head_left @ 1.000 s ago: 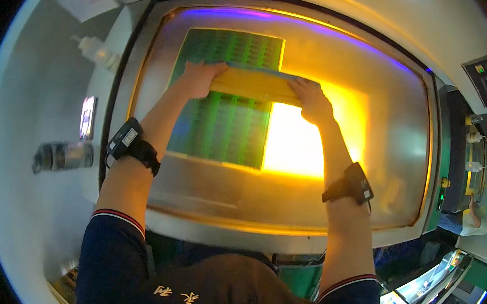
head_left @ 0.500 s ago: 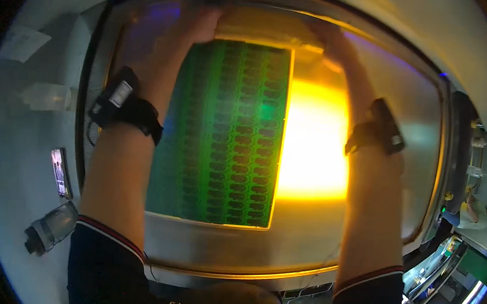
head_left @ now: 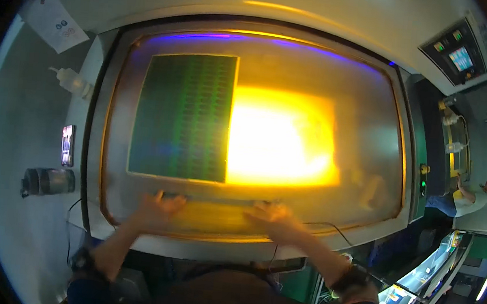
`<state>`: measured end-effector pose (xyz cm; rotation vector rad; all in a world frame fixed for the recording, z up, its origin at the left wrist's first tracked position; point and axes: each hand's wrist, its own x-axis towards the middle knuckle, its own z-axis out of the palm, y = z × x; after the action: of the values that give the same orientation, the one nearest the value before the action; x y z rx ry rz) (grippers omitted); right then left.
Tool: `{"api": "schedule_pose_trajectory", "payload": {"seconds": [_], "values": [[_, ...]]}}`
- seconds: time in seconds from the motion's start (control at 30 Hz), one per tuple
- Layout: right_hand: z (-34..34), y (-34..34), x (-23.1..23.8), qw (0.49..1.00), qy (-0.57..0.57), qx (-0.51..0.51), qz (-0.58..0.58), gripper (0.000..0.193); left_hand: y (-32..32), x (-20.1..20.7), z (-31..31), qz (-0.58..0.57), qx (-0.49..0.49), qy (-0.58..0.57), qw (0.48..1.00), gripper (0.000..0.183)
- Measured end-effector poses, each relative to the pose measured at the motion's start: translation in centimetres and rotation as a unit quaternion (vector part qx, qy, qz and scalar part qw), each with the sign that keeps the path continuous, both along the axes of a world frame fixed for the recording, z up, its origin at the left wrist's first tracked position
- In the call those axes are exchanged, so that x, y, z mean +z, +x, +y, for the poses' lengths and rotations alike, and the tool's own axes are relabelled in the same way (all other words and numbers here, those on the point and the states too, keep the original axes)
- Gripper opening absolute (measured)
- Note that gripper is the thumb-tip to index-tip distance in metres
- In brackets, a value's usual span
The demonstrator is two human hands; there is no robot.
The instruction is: Operating an exposure machine to process circuit boards or similar electronic components.
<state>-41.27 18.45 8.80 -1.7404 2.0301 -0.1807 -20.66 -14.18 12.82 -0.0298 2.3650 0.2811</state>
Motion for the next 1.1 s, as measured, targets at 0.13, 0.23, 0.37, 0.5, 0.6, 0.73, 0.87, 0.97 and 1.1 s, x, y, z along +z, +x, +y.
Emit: {"api": "schedule_pose_trajectory", "payload": {"seconds": [0.13, 0.23, 0.37, 0.5, 0.6, 0.73, 0.87, 0.97, 1.1], "values": [[5.0, 6.5, 0.7, 0.99, -0.11, -0.088, 0.026, 0.063, 5.6, 0.7, 5.6, 0.112, 0.033, 0.041, 0.992, 0.076], [8.6, 3.8, 4.5, 0.992, -0.084, -0.067, -0.061, 0.059, 4.7, 4.0, 9.5, 0.11, 0.052, 0.068, 0.99, 0.075], [19.1, 4.7, 8.7, 0.974, 0.089, -0.037, -0.205, 0.057, 8.7, 6.3, 21.2, -0.077, 0.146, 0.22, 0.962, 0.078], [24.5, 6.8, 7.5, 0.943, 0.266, -0.056, -0.189, 0.052, 12.4, -3.3, 29.6, -0.137, 0.171, 0.269, 0.938, 0.071], [29.3, 8.9, 1.9, 0.991, 0.052, -0.12, -0.015, 0.046, 12.0, -9.7, 33.2, -0.055, 0.192, 0.206, 0.958, 0.073], [32.7, 7.9, 2.2, 0.948, 0.035, -0.274, -0.158, 0.043, 7.7, -16.7, 35.3, 0.022, 0.247, 0.056, 0.967, 0.07], [39.3, 8.3, 2.0, 0.911, 0.093, -0.358, -0.18, 0.045, 3.4, -25.0, 33.3, 0.176, 0.283, -0.02, 0.943, 0.066], [44.6, 9.2, 1.1, 0.885, 0.134, -0.41, -0.178, 0.045, 0.5, -29.1, 30.3, 0.206, 0.33, -0.046, 0.92, 0.064], [49.7, 7.4, 0.6, 0.836, 0.107, -0.51, -0.171, 0.045, 0.9, -31.9, 30.3, 0.234, 0.382, -0.067, 0.891, 0.063]]}}
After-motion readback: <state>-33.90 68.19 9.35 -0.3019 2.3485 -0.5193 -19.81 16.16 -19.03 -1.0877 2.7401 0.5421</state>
